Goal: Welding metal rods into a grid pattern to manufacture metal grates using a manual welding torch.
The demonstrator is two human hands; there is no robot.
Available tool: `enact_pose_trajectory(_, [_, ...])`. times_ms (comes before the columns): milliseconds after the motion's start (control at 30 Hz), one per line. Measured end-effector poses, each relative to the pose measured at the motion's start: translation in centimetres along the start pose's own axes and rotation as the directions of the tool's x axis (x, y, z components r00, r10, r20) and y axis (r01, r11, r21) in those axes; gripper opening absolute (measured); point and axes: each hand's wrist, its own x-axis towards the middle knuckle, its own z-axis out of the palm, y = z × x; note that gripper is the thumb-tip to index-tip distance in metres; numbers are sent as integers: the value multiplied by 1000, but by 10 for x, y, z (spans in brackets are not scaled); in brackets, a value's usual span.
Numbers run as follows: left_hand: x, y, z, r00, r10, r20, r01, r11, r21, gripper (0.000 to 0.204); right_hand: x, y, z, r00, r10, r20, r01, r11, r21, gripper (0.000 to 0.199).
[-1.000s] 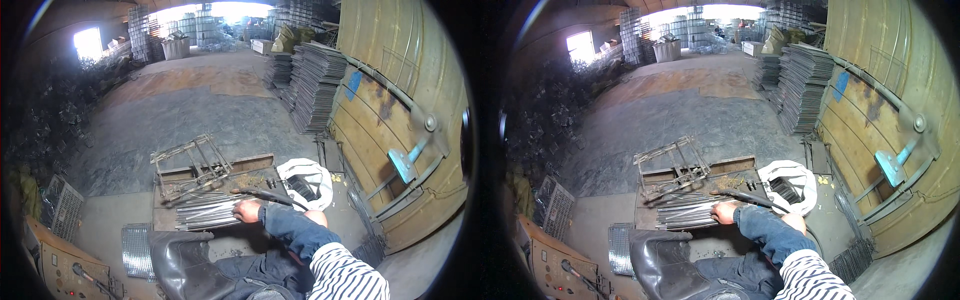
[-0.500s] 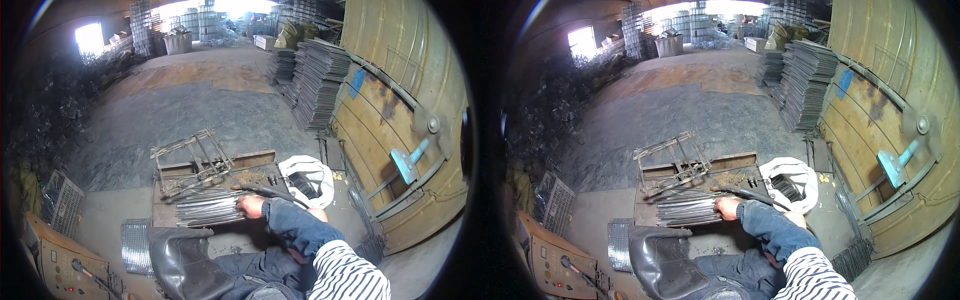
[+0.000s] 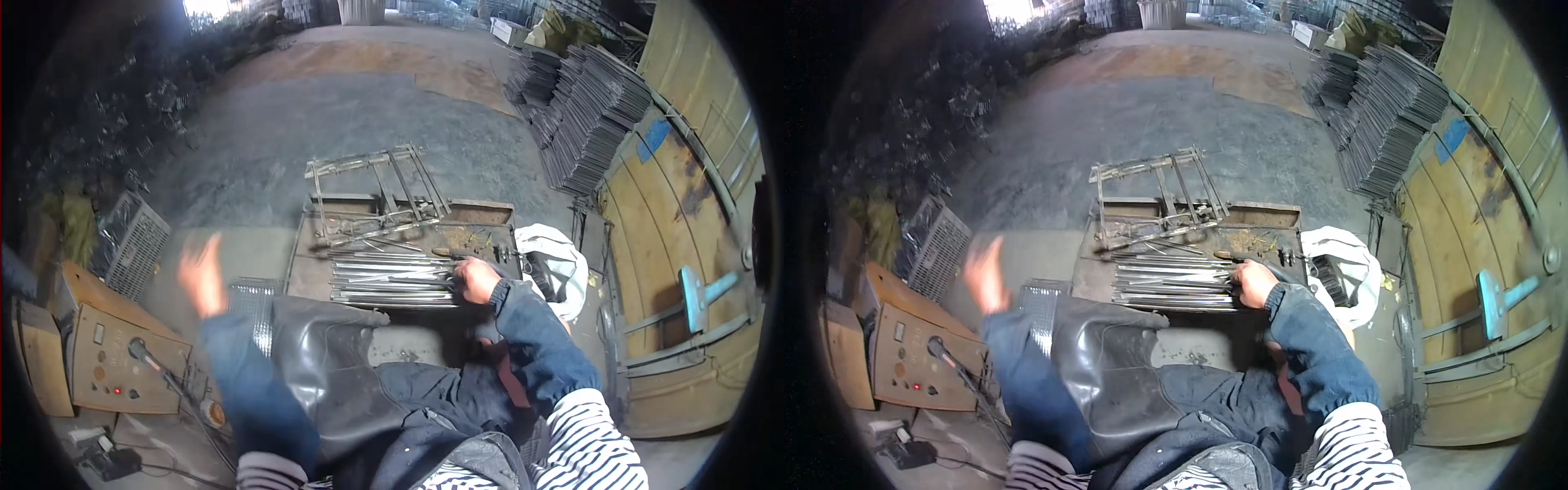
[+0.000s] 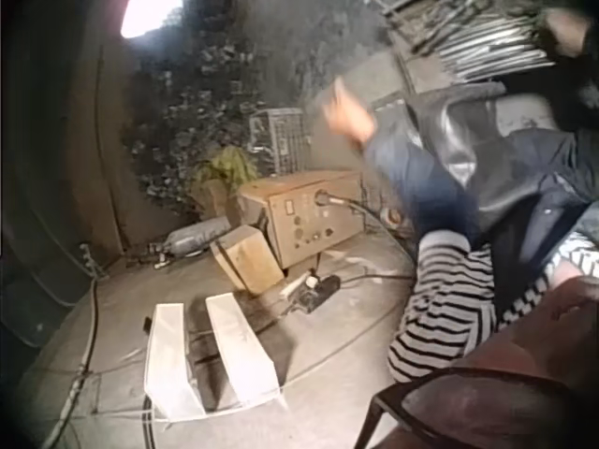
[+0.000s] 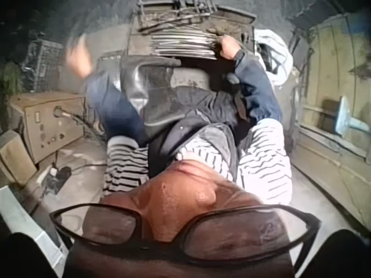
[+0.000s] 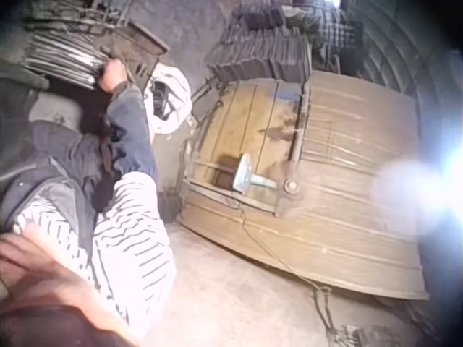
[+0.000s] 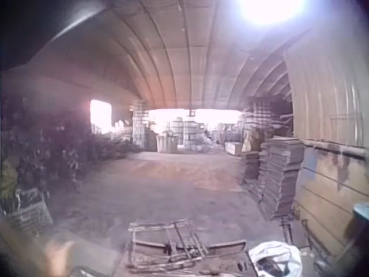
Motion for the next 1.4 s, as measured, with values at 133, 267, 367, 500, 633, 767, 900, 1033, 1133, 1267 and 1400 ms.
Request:
enact_pose_trajectory(133, [14, 29, 162, 907, -217, 360, 89, 936, 340, 61, 2, -30, -29, 999, 42, -30, -39, 996, 77, 20])
enact_pose_trajectory(267, [4, -55, 220, 930, -117, 349, -29, 921, 388, 43, 47, -78, -84, 991, 17, -130, 13, 975, 223, 37])
enact_pose_trajectory(367, [-13, -23, 226, 860, -59, 507, -226, 846, 483, 36, 89, -72, -106, 979, -4, -202, 37, 986, 160, 50])
enact_pose_trajectory(500, [-8, -26, 222, 832, -46, 553, -301, 799, 520, 32, 173, -60, -101, 981, -108, -159, 123, 989, 88, 29])
enact_pose_trajectory(633, [-8, -22, 227, 827, -50, 560, -284, 822, 493, 29, 238, -36, -70, 995, -8, -98, 4, 999, -41, 24])
enact_pose_trajectory(767, [-8, -31, 228, 833, -19, 553, -310, 812, 494, 27, 261, -54, -48, 999, -31, 28, 34, 993, -110, 18])
enact_pose_trajectory(900, [-9, -67, 234, 765, 113, 634, -514, 701, 494, 24, 267, -61, -28, 998, -21, 61, 27, 996, -89, 19])
enact_pose_trajectory(1033, [-14, -57, 229, 794, 60, 605, -433, 755, 493, 21, 264, -58, -21, 996, 47, 78, -46, 999, -12, 20])
enact_pose_trajectory(1133, [-24, -11, 233, 731, 112, 673, -541, 697, 471, 18, 258, -23, -16, 993, -54, -101, 45, 995, -88, 20])
enact_pose_trajectory(1267, [-3, -29, 217, 406, 73, 911, -901, 199, 386, 19, 269, -63, -52, 995, 22, 100, -15, 997, -69, 33])
enact_pose_trajectory(1400, [11, -30, 206, 427, 162, 890, -892, 234, 386, 23, 194, -90, -39, 970, -230, 75, 220, 968, 120, 16])
